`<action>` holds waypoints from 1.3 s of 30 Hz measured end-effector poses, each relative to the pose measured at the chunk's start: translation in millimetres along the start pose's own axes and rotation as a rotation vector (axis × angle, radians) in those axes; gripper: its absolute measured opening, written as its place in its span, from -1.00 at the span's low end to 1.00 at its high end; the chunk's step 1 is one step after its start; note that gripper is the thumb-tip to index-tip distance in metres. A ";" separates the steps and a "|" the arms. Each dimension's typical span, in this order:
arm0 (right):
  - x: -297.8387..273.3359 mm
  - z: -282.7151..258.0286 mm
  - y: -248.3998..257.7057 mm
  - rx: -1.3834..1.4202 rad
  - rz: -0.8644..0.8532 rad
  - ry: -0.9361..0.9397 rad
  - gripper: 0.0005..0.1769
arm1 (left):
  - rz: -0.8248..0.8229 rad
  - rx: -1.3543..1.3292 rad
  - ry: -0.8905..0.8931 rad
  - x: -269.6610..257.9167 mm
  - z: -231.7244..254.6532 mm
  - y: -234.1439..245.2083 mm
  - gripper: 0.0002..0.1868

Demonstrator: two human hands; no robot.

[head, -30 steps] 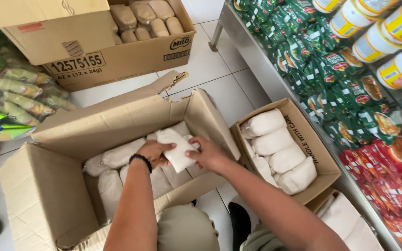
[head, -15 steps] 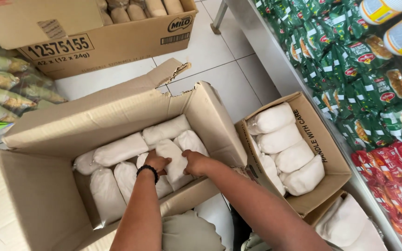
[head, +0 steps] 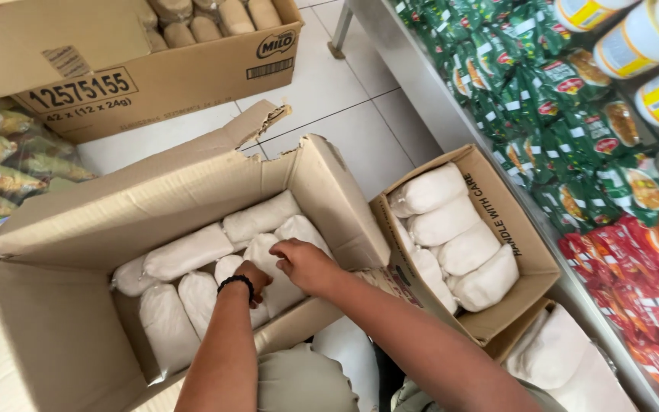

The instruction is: Restocking white bags from a large shipping box into smaller display boxes on the floor of a grocery store aisle.

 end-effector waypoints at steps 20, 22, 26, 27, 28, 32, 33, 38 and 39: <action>-146.8 -22.9 108.0 0.162 0.462 -0.307 -0.59 | 0.122 -0.354 -0.355 -141.9 125.7 -29.1 -0.54; -159.9 -16.1 117.9 0.132 0.481 -0.335 -0.59 | 0.144 -0.314 -0.421 -166.5 139.3 -38.8 -0.63; -180.4 21.9 125.4 0.235 0.392 -0.311 -0.79 | 0.317 0.024 -0.777 -225.4 181.1 -78.0 -0.76; -184.1 32.3 125.4 0.246 0.350 -0.265 -0.82 | 0.362 0.089 -0.908 -237.9 191.6 -91.8 -0.74; -191.5 33.9 139.2 0.251 0.359 -0.271 -0.82 | 0.356 0.100 -0.911 -249.3 202.4 -107.1 -0.74; -214.7 70.0 172.9 0.163 0.255 -0.276 -0.76 | 0.174 -0.123 -0.829 -322.4 223.5 -156.0 -0.72; -220.9 85.1 181.9 0.113 0.276 -0.233 -0.74 | 0.097 -0.149 -0.723 -345.0 223.1 -169.7 -0.72; -271.8 79.5 220.5 -0.123 0.239 -0.538 -0.79 | 0.219 -0.001 -0.948 -247.9 231.6 -237.0 -0.76; -277.8 84.4 221.3 -0.202 0.217 -0.558 -0.81 | 0.199 0.086 -0.927 -237.1 229.7 -249.4 -0.76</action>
Point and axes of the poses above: each hand's wrist, its own x-axis towards the middle knuckle, its own y-axis out of the back of the hand, z = x × y, the point moved 7 cm from there along x, towards the middle knuckle, and after that the axes turned 8 degrees about y, right-handed, at the moved point
